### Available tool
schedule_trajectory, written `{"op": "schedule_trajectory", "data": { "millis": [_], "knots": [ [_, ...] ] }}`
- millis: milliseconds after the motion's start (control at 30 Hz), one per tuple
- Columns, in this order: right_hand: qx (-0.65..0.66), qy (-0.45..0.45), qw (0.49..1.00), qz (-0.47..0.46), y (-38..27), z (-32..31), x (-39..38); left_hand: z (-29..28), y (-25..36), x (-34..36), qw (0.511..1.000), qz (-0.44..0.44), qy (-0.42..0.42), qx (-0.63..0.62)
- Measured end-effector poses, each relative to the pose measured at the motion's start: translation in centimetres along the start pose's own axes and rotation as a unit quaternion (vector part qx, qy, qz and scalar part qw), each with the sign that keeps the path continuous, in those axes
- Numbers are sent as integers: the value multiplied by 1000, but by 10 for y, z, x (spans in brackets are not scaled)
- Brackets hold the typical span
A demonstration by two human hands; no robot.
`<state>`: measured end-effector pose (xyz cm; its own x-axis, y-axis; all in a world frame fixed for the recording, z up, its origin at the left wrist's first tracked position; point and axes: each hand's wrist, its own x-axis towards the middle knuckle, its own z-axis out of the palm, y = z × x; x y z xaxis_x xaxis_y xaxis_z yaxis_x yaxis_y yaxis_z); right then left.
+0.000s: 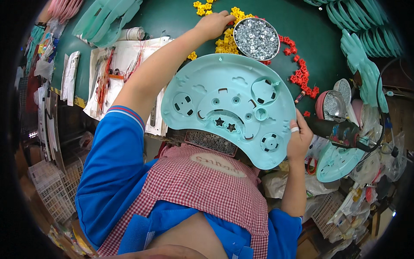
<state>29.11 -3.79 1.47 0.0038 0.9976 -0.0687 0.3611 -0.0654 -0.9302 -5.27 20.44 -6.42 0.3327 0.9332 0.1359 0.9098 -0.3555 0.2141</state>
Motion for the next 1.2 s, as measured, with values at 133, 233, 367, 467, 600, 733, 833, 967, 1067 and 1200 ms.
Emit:
{"op": "schedule_trajectory", "data": {
  "millis": [133, 233, 367, 467, 600, 733, 833, 967, 1067, 1200],
  "knots": [
    [-68, -9, 998, -12, 3, 3, -3, -2, -3, 2, 1000, 3, -12, 17],
    [-279, -11, 960, -39, -11, 20, 5, -3, -11, -5, 999, -36, -32, 1],
    [-334, 53, 915, -220, -25, 27, 9, -40, 16, -34, 991, -21, 75, -112],
    [-87, -28, 990, -111, -31, 35, 13, -68, 88, -92, 946, 136, 149, -254],
    [191, -269, 931, 159, -34, 78, 27, -73, 142, -168, 924, 209, 5, -319],
    [82, -215, 967, 109, -31, 90, 14, -78, 123, -190, 922, 151, -101, -342],
    [-62, -239, 967, -54, -33, 89, 11, -69, 109, -197, 910, 209, -177, -310],
    [-259, -267, 871, -322, -33, 92, 13, -65, 107, -193, 916, 308, -165, -199],
    [-325, -258, 821, -392, -32, 99, 15, -61, 101, -191, 902, 374, -138, -165],
    [-330, -253, 812, -410, -28, 95, 18, -57, 97, -193, 894, 400, -109, -169]
  ]
}}
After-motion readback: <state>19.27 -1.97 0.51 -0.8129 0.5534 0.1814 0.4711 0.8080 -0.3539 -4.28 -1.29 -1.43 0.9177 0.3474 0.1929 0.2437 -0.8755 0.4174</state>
